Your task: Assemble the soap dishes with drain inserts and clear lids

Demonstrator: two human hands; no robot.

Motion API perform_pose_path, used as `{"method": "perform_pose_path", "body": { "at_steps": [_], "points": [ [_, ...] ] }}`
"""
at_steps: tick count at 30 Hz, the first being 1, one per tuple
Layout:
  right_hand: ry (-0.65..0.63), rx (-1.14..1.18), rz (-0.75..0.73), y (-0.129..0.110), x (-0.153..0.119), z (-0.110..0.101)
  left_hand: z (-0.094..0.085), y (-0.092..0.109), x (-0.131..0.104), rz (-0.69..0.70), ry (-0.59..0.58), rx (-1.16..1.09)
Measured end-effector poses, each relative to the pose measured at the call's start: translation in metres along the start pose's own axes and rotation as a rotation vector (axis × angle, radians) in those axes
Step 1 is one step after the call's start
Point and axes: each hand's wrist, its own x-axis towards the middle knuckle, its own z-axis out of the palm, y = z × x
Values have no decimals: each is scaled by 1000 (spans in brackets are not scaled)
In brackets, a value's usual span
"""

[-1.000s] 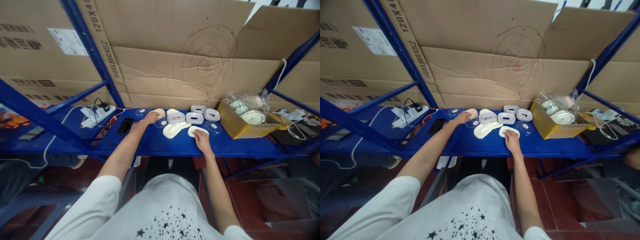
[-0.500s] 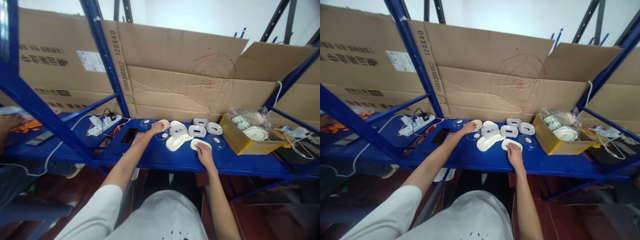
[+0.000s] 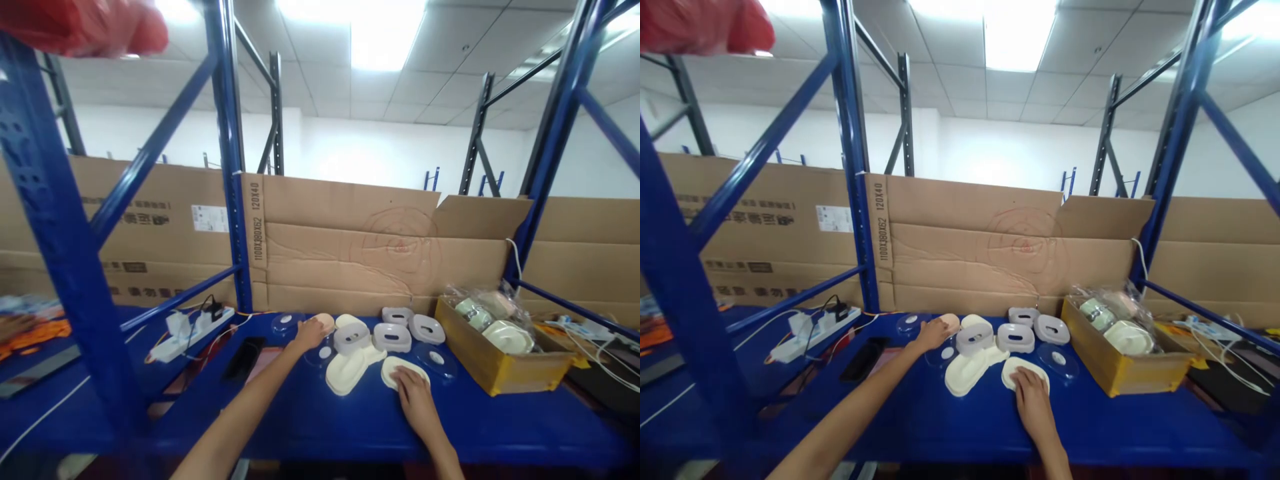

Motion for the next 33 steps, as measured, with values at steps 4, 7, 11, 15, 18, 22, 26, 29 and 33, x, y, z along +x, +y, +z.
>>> {"method": "perform_pose_path", "body": {
  "at_steps": [4, 7, 11, 15, 18, 22, 26, 29, 33],
  "points": [
    [-12, 26, 26, 2, -1, 4, 2, -6, 10, -3, -35, 15],
    [-21, 26, 50, 3, -3, 7, 3, -10, 16, 9, -45, 30],
    [-3, 0, 24, 16, -5, 18, 4, -9, 18, 37, -18, 66],
    [-49, -18, -86, 49, -4, 34, 0, -1, 16, 74, 53, 92],
    [-52, -28, -140, 67, -3, 42, -4, 3, 17, 82, 118, 97],
    [-10, -25, -125, 56, -7, 34, -7, 1, 16, 80, 165, 75],
    [-43, 2, -86, 32, -10, 16, -5, -18, 15, 53, 165, 22],
    [-80, 20, -68, 26, -9, 7, 2, -39, 15, 11, 146, -13],
    [-84, 20, -62, 27, -7, 4, 11, -57, 11, 33, 99, -42]
  ]
}}
